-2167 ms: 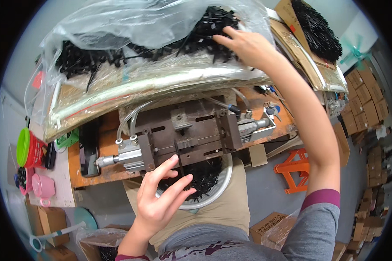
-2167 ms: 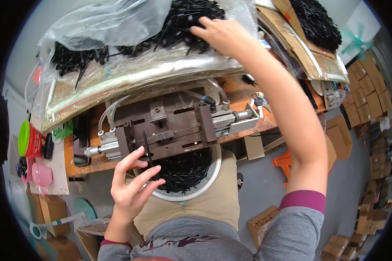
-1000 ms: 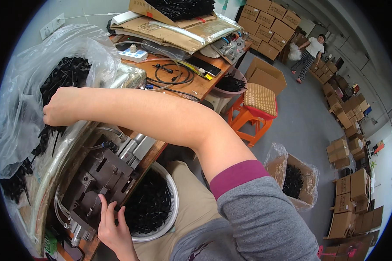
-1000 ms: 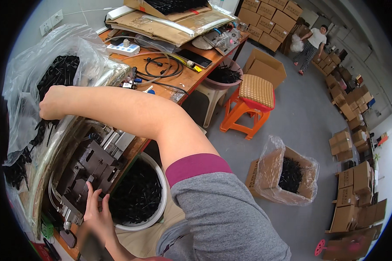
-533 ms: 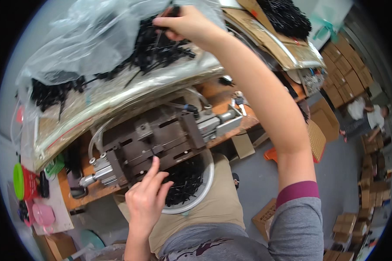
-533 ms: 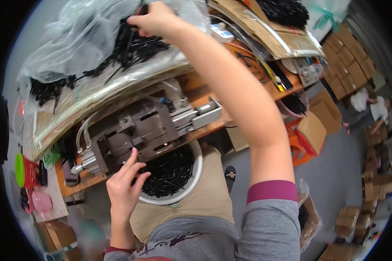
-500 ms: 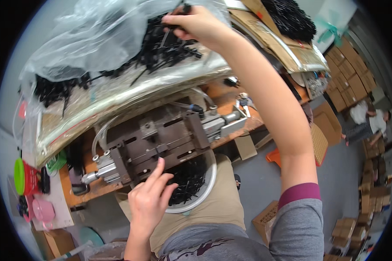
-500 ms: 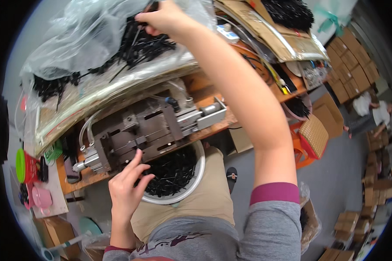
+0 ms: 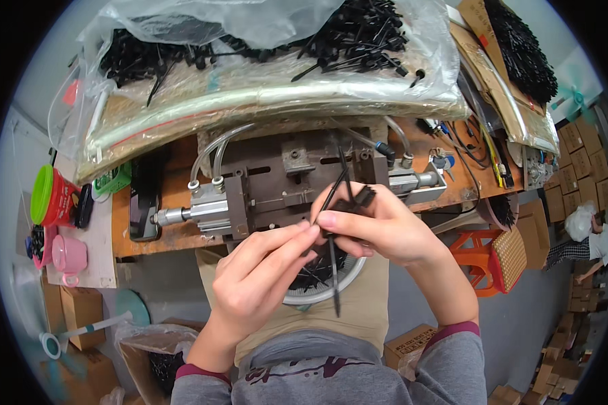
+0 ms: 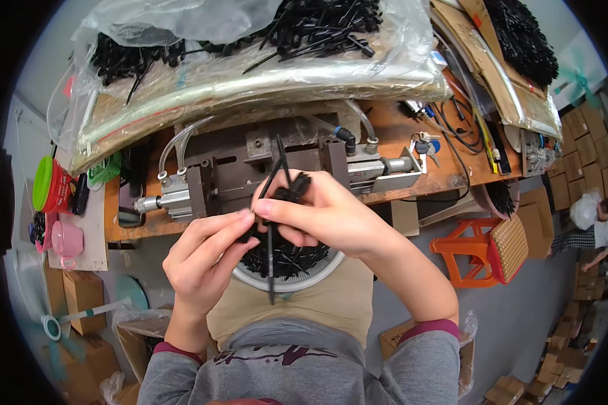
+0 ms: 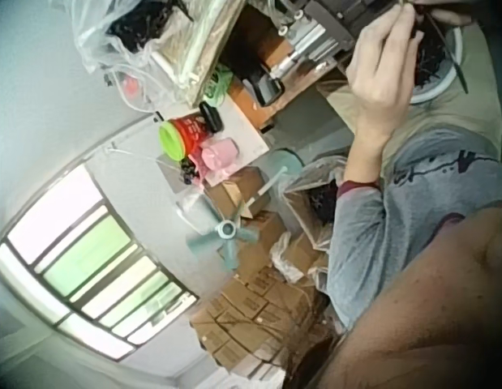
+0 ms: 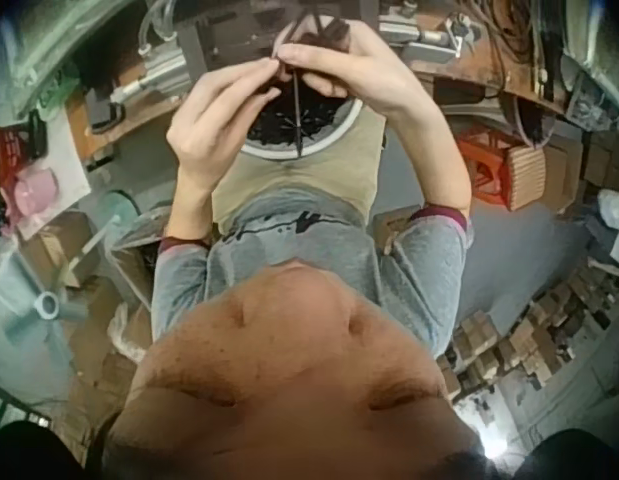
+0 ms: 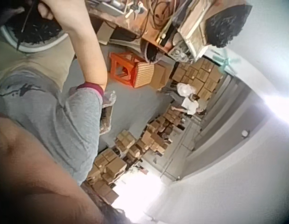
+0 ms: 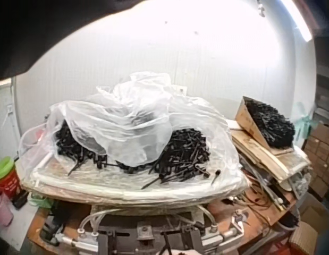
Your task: Assembling small black components using a manual press tool in a workshop setting.
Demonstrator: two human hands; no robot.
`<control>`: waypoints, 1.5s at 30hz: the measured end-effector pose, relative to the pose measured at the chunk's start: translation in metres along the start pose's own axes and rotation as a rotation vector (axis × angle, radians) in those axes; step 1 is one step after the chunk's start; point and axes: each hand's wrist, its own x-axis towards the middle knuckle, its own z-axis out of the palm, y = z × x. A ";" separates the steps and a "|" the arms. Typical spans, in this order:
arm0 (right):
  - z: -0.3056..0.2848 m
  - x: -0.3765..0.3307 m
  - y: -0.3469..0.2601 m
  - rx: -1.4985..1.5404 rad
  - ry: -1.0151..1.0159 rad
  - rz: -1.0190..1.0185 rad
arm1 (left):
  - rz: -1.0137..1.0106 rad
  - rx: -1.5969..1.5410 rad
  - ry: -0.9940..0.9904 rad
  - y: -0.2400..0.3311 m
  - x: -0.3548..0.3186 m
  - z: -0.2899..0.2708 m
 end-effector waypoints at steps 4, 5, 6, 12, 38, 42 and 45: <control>0.002 -0.013 0.014 0.096 0.232 -0.137 | -0.052 0.018 -0.014 -0.002 -0.010 -0.001; 0.002 -0.017 0.015 0.125 0.268 -0.161 | -0.068 0.032 -0.016 -0.004 -0.013 0.001; 0.002 -0.020 0.017 0.148 0.285 -0.169 | -0.078 0.091 -0.021 -0.006 -0.016 0.005; 0.010 -0.030 0.030 0.178 0.475 -0.318 | -0.040 0.372 -0.117 -0.024 -0.028 0.036; 0.041 -0.025 0.075 -0.741 0.564 -0.946 | -0.308 -0.356 0.016 0.006 -0.007 0.015; 0.035 -0.030 0.076 -0.397 0.589 -0.850 | -0.209 -0.167 0.030 -0.004 -0.017 0.016; 0.027 -0.036 0.077 -0.053 0.584 -0.769 | -0.211 -0.025 -0.034 -0.008 -0.022 0.024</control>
